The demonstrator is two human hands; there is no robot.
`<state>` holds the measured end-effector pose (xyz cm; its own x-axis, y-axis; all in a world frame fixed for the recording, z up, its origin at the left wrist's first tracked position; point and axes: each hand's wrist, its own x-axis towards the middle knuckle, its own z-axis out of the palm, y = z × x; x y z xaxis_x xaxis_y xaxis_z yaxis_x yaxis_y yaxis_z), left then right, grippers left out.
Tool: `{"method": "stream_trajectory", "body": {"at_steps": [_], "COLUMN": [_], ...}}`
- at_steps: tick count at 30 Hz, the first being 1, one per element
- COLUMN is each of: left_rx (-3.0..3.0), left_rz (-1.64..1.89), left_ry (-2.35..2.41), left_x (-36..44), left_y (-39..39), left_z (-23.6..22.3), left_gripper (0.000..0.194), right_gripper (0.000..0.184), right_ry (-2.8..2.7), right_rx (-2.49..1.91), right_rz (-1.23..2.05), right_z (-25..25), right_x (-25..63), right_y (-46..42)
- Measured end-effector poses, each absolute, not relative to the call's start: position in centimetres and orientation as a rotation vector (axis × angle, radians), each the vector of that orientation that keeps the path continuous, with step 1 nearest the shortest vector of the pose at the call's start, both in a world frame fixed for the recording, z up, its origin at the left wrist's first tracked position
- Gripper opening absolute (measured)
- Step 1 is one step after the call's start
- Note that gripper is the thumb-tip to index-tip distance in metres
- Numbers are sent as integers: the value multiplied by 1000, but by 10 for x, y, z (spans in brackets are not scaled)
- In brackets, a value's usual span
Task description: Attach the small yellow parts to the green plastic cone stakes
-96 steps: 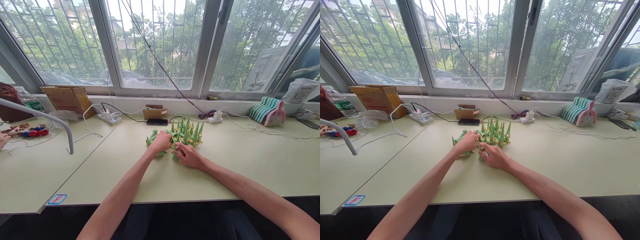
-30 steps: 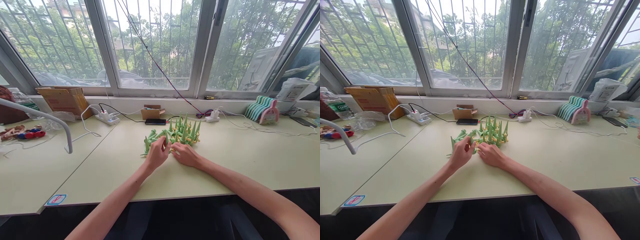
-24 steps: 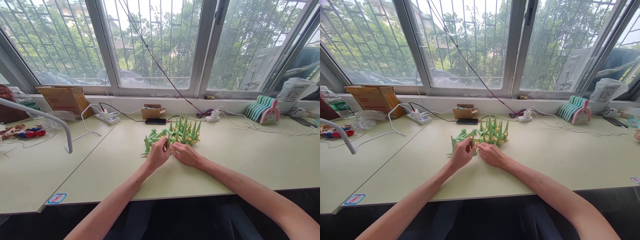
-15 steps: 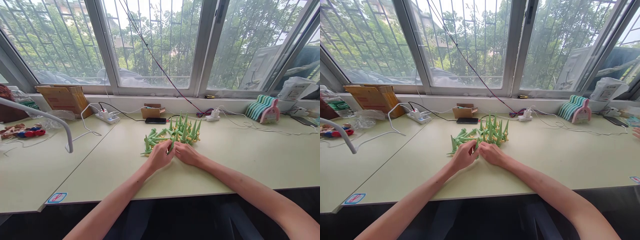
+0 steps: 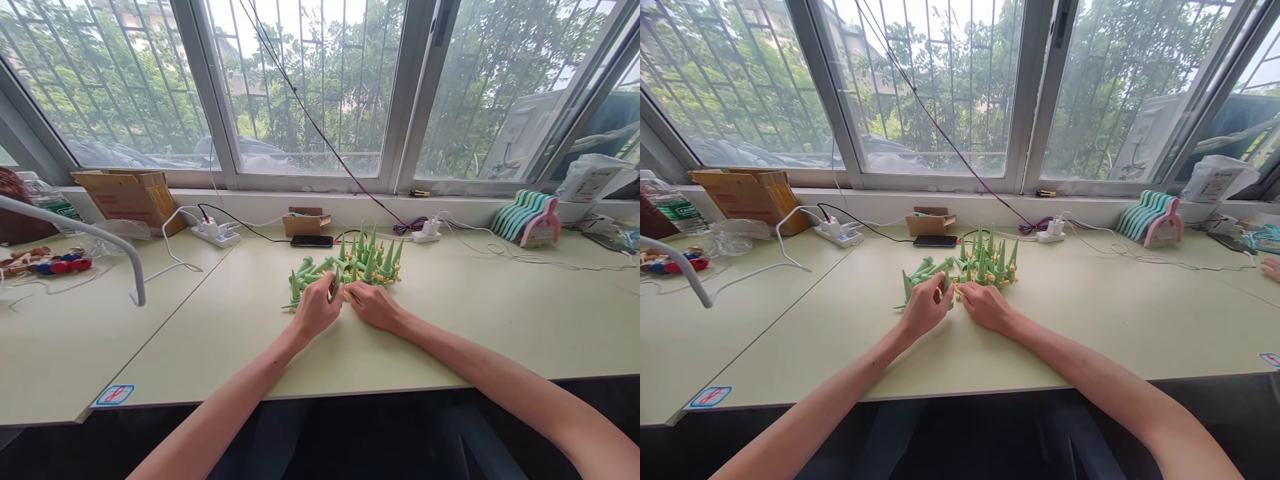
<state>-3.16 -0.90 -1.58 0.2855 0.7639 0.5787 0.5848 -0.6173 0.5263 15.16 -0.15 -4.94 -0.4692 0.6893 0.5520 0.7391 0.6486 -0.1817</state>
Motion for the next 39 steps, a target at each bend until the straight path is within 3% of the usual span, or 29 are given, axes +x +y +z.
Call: {"method": "stream_trajectory", "body": {"at_steps": [16, 39], "left_rx": [2311, 2342], "left_rz": [1228, 1158], "left_ry": [1289, 1311], "left_x": [-31, -32], "left_y": [-7, -8], "left_z": [-17, -16], "left_gripper": [27, 25], "right_gripper": [34, 25], "right_ry": [-2351, -2437], "right_rx": [-1013, -854], "right_rz": [0, 4], "right_z": [-44, -39], "right_x": [151, 154], "right_y": [-5, -5]}}
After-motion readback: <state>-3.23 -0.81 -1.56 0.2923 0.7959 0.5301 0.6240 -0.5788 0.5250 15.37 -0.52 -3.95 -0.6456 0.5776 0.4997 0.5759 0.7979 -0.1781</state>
